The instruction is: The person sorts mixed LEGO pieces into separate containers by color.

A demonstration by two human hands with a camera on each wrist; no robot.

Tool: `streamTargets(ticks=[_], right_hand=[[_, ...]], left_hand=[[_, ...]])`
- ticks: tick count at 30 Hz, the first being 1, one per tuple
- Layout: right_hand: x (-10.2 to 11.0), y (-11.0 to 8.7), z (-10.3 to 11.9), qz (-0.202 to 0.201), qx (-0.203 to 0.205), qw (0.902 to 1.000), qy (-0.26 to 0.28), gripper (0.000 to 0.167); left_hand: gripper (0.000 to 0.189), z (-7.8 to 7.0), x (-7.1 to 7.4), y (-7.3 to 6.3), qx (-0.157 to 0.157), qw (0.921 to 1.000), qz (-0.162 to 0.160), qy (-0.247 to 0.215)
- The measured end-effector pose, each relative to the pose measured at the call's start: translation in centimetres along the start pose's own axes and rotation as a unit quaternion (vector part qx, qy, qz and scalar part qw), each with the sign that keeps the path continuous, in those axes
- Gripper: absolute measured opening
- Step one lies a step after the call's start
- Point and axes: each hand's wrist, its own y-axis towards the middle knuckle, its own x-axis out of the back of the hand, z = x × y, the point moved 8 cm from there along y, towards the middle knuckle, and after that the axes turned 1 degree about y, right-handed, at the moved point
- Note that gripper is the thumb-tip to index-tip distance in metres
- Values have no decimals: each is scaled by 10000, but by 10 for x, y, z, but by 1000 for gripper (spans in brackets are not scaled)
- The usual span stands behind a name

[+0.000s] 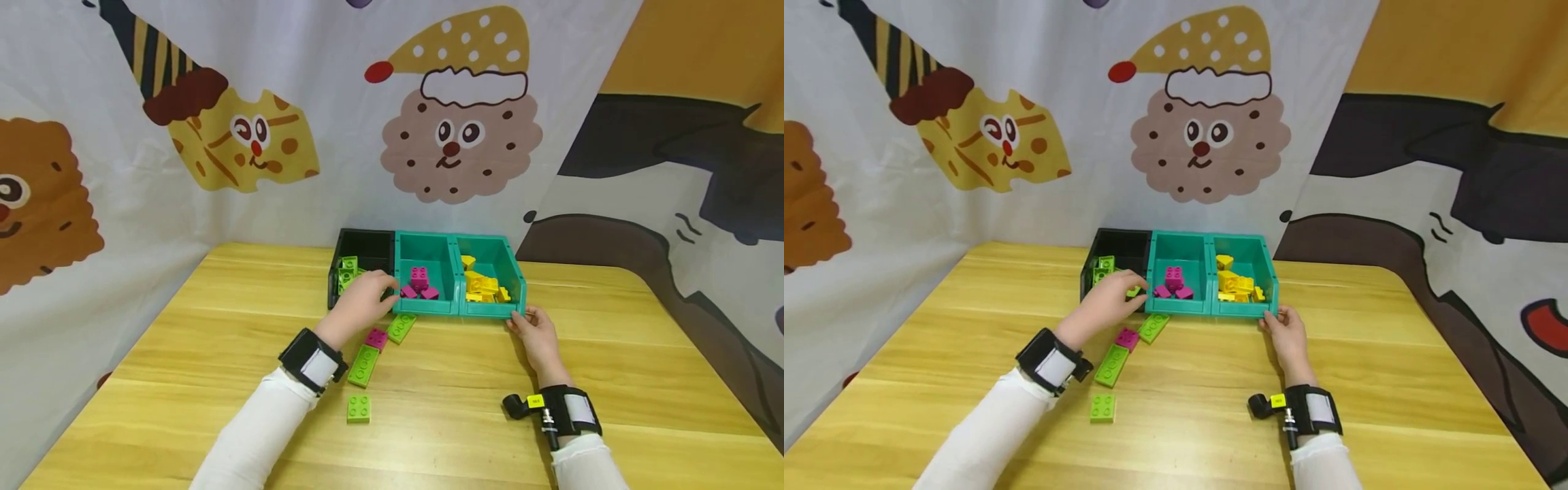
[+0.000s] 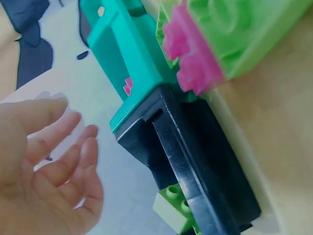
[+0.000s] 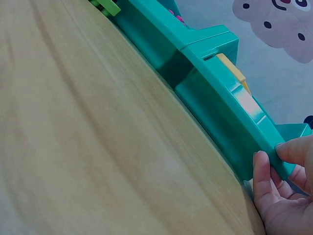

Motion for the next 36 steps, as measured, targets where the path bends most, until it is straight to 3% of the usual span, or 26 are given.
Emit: streamTargets(ticks=[3, 11, 16, 20, 24, 27, 31, 36], right_hand=[[2, -1, 0, -8, 7, 10000, 3, 34], [2, 1, 0, 27, 10, 10000, 24, 34], [3, 2, 1, -60, 62, 9999, 149, 30], [0, 1, 0, 19, 9, 10000, 62, 31], [-1, 0, 1, 32, 17, 10000, 36, 33], [1, 1, 0, -15, 20, 10000, 5, 33], [1, 3, -1, -32, 3, 10000, -26, 33], [0, 2, -1, 13, -1, 10000, 58, 33]], left_hand=[[20, 5, -3, -15, 203, 9996, 54, -163], [19, 18, -9, -55, 897, 9960, 18, -4], [21, 6, -10, -67, 618, 9978, 215, -38], [28, -8, -12, -80, 247, 9967, 767, -50], [39, -18, -17, -97, -44, 9885, 1506, 93], [49, -22, -19, -109, -72, 9802, 1975, 124], [54, -29, -20, -121, -70, 9711, 2386, 89], [47, -36, -24, -128, -227, 9630, 2682, 114]])
